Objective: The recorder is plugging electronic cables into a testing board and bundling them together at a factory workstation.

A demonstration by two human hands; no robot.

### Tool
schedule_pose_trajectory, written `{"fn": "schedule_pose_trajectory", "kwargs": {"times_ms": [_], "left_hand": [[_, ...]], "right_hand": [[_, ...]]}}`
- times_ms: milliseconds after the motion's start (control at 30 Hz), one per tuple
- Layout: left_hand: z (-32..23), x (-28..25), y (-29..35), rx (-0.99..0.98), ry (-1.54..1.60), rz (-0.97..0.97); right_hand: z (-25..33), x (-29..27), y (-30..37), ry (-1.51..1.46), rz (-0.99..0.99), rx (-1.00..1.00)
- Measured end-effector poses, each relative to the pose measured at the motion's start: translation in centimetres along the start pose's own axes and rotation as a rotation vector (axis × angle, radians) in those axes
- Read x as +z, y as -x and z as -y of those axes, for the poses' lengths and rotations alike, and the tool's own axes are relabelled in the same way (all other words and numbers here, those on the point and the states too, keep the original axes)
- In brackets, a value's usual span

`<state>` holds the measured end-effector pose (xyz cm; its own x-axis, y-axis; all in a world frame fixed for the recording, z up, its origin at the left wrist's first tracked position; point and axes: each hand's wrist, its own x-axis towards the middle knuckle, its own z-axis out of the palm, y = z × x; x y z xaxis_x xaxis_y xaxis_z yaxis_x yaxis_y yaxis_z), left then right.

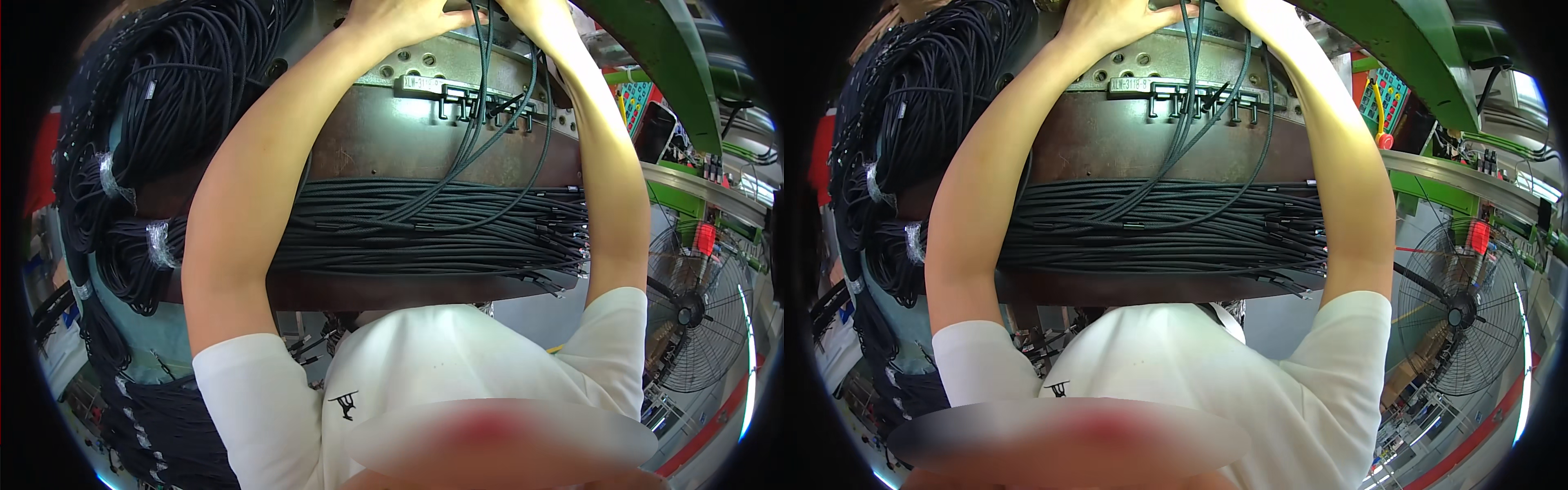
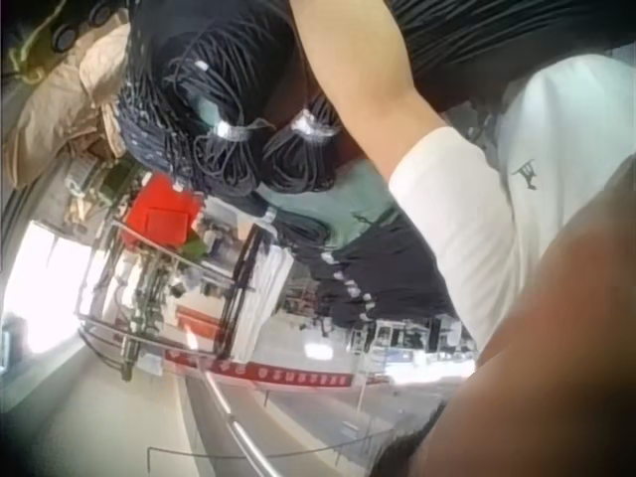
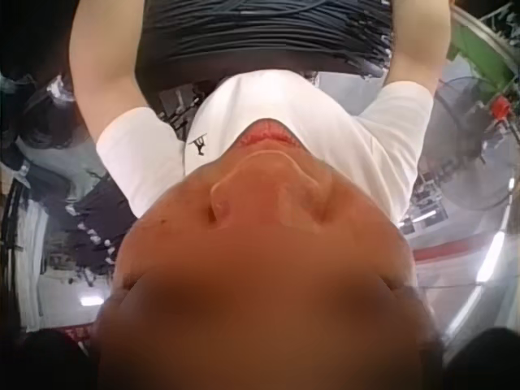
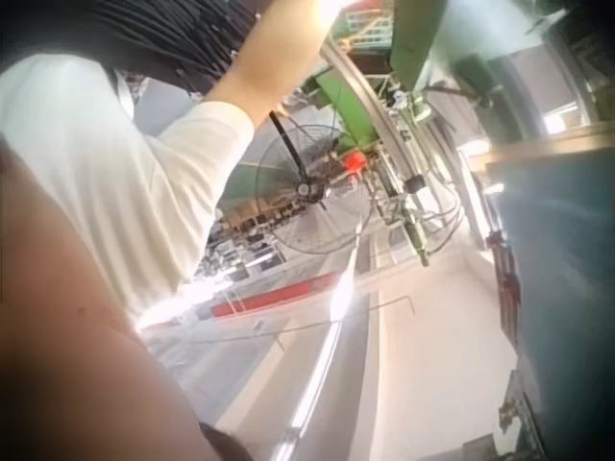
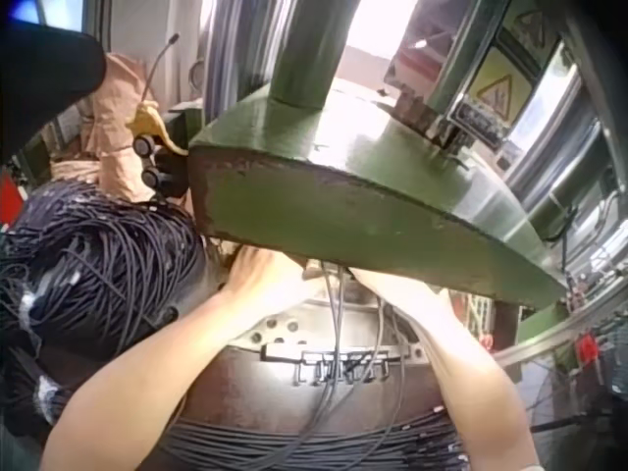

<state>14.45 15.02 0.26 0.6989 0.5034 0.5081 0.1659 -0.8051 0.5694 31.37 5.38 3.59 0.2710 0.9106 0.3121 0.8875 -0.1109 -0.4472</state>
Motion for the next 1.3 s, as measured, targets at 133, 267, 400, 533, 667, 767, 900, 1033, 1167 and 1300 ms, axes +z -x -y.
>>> {"fn": "schedule_pose_trajectory", "kwargs": {"times_ms": [133,267,400,533,667,767,900,1033,1167,1300], "left_hand": [[1.1,0.6,0.6,0.077,-0.167,-0.062],[0.9,1.2,-0.2,0.069,-0.155,-0.070],[0.3,0.5,0.1,-0.007,-0.172,0.052],[0.8,1.0,0.1,0.010,-0.223,0.134],[0.9,1.5,-0.4,0.088,-0.069,0.056],[0.0,1.0,-0.8,0.096,-0.081,0.074],[-1.3,0.3,-0.2,0.058,-0.278,0.125],[-1.0,-1.7,1.3,-0.105,-0.391,0.333],[-8.0,-8.0,7.6,-0.437,0.430,0.352],[-12.6,-14.8,21.0,-0.594,0.530,1.364]], "right_hand": [[-0.3,0.2,0.7,0.063,-0.060,0.003],[-2.1,-1.5,2.4,0.155,-0.098,0.021],[-6.4,-1.5,5.2,0.252,-0.035,0.009],[-6.1,-2.3,7.0,0.336,-0.032,-0.008],[-4.8,-1.5,6.9,0.689,-0.073,0.075],[-3.0,-2.4,6.8,1.320,-0.154,-0.444],[-4.4,-1.4,5.6,0.428,0.103,0.168],[-2.6,-3.6,7.8,0.639,-0.070,-0.234],[-2.0,-9.8,17.8,0.050,-0.197,-0.298],[-7.4,-11.8,36.4,0.059,-0.628,0.421]]}}
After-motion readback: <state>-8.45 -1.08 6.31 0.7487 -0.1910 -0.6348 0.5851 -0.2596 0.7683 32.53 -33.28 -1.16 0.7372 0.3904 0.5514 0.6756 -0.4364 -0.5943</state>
